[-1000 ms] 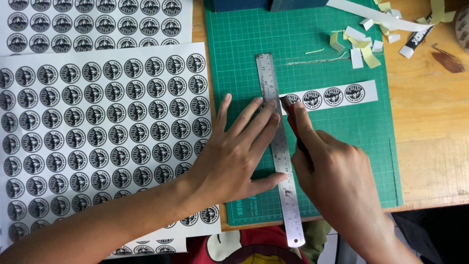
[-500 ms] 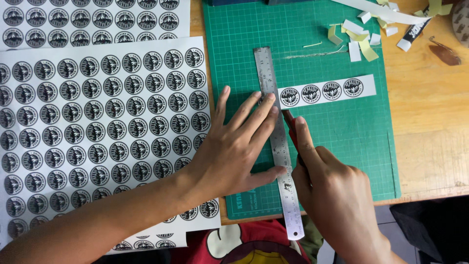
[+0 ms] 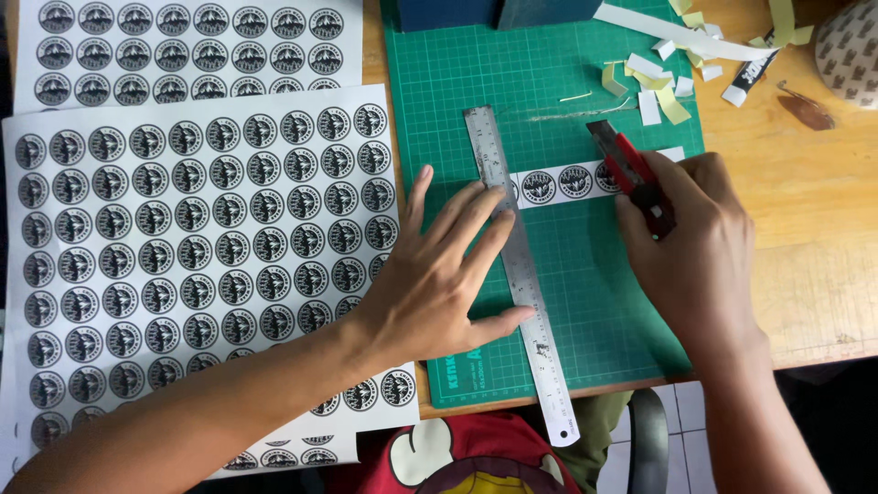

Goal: The person cuts small circular stickers from a strip using a utility knife and a metal ruler on a green cutting mat.

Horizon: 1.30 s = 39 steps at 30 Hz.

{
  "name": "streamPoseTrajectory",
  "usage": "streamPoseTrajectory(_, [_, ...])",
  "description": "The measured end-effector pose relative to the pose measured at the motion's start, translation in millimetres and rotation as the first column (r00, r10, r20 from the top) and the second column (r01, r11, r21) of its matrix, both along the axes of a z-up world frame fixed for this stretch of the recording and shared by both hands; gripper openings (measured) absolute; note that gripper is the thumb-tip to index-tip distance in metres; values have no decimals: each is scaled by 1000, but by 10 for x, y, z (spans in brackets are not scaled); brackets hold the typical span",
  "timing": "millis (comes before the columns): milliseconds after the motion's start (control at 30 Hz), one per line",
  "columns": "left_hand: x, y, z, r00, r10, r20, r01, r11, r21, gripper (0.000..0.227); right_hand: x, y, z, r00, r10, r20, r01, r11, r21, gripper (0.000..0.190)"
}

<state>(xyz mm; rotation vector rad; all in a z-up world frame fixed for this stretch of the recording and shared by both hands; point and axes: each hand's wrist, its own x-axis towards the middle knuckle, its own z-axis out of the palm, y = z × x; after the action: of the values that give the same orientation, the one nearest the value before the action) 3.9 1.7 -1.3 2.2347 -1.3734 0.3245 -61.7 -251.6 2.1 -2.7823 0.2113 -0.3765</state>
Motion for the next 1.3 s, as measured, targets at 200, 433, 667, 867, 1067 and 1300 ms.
streamPoseTrajectory(200, [16, 16, -10, 997, -17, -77, 14, 999, -40, 61, 38, 83, 55, 996, 66, 52, -52, 971, -231, 50])
streamPoseTrajectory(433, [16, 22, 0, 987, 49, -153, -57, 997, -48, 52, -141, 751, 80, 938, 344, 52, -344, 939, -2, 45])
streamPoseTrajectory(667, [11, 16, 11, 985, 75, -154, -78, 997, -13, 45, -205, 782, 9, 949, 297, 105, -292, 954, -62, 34])
streamPoseTrajectory(867, [8, 20, -16, 988, 94, -126, -93, 996, 17, 49, -248, 825, 13, 971, 223, 83, -216, 973, -85, 32])
streamPoseTrajectory(1067, [12, 22, -27, 993, 93, -75, -93, 996, 13, 48, -254, 810, 23, 981, 175, 80, -167, 982, -93, 31])
streamPoseTrajectory(1300, [11, 26, -9, 993, 106, -45, -107, 994, -5, 41, -197, 737, 45, 989, 130, 70, -126, 990, -60, 32])
